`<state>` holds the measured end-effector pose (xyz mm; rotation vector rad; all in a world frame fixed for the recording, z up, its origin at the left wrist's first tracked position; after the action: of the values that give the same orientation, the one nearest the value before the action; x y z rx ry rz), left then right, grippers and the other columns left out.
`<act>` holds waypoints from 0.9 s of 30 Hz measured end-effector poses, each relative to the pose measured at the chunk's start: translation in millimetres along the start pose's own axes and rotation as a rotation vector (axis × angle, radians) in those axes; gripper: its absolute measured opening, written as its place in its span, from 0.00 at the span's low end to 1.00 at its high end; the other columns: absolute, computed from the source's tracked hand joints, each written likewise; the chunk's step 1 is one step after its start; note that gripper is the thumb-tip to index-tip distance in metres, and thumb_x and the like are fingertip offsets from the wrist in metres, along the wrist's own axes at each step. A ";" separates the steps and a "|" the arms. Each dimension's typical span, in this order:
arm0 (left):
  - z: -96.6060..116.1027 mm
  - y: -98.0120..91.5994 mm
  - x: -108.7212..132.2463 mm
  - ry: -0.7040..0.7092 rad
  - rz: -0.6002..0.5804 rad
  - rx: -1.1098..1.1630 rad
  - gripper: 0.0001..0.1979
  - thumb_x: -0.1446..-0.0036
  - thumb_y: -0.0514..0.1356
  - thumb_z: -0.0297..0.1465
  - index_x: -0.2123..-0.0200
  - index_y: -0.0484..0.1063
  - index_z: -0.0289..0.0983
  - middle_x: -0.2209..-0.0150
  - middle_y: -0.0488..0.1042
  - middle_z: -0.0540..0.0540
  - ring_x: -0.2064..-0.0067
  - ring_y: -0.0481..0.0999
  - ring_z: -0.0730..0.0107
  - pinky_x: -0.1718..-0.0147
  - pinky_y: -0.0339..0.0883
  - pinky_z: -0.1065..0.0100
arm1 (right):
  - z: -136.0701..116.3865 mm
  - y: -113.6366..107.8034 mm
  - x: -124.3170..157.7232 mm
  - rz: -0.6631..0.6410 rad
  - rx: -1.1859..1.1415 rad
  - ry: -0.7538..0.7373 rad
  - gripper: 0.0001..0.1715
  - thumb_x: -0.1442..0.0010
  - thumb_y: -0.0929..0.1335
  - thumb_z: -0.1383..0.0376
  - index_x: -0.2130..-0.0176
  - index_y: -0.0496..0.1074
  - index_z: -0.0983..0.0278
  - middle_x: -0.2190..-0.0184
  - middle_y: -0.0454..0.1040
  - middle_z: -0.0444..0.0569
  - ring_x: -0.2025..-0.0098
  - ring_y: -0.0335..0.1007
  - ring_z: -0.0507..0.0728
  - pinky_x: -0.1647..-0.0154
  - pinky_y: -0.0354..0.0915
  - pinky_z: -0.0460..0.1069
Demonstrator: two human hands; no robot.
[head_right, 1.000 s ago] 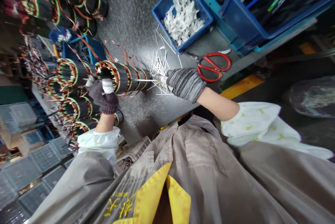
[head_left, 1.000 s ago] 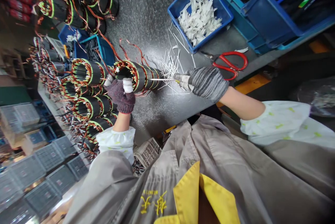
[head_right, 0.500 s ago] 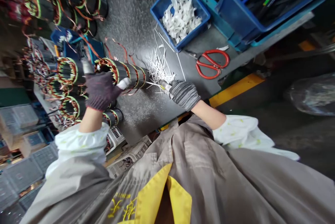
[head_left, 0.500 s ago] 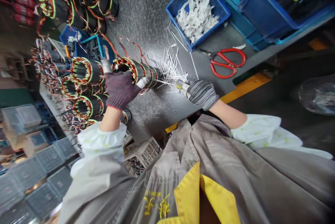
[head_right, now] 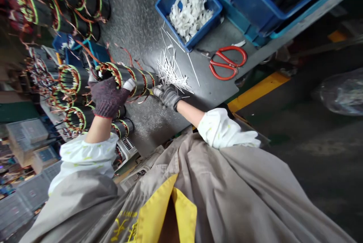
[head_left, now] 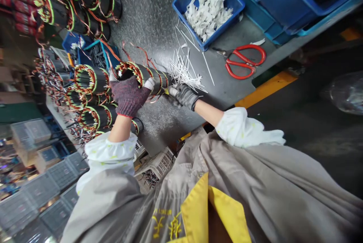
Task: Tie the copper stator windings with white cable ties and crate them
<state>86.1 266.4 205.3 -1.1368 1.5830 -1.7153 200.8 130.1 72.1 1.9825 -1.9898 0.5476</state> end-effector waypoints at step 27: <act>2.7 6.9 -0.7 -0.084 0.040 -0.048 0.26 0.40 0.62 0.53 0.51 0.80 0.40 0.42 0.79 0.36 0.28 0.63 0.32 0.27 0.41 0.33 | 43.6 -29.8 47.4 -0.008 0.861 -0.023 0.32 0.21 0.55 0.56 0.25 0.61 0.60 0.37 0.74 0.68 0.43 0.76 0.70 0.48 0.70 0.60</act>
<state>87.7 264.5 198.4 -1.1775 1.5929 -1.5910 232.5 68.5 56.9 2.4199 -1.9230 1.5912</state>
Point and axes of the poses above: each hand's wrist, its own x-axis away from the middle knuckle, its own y-axis out of the palm, z = x × y, the point moved 1 cm from there along -x, towards the middle knuckle
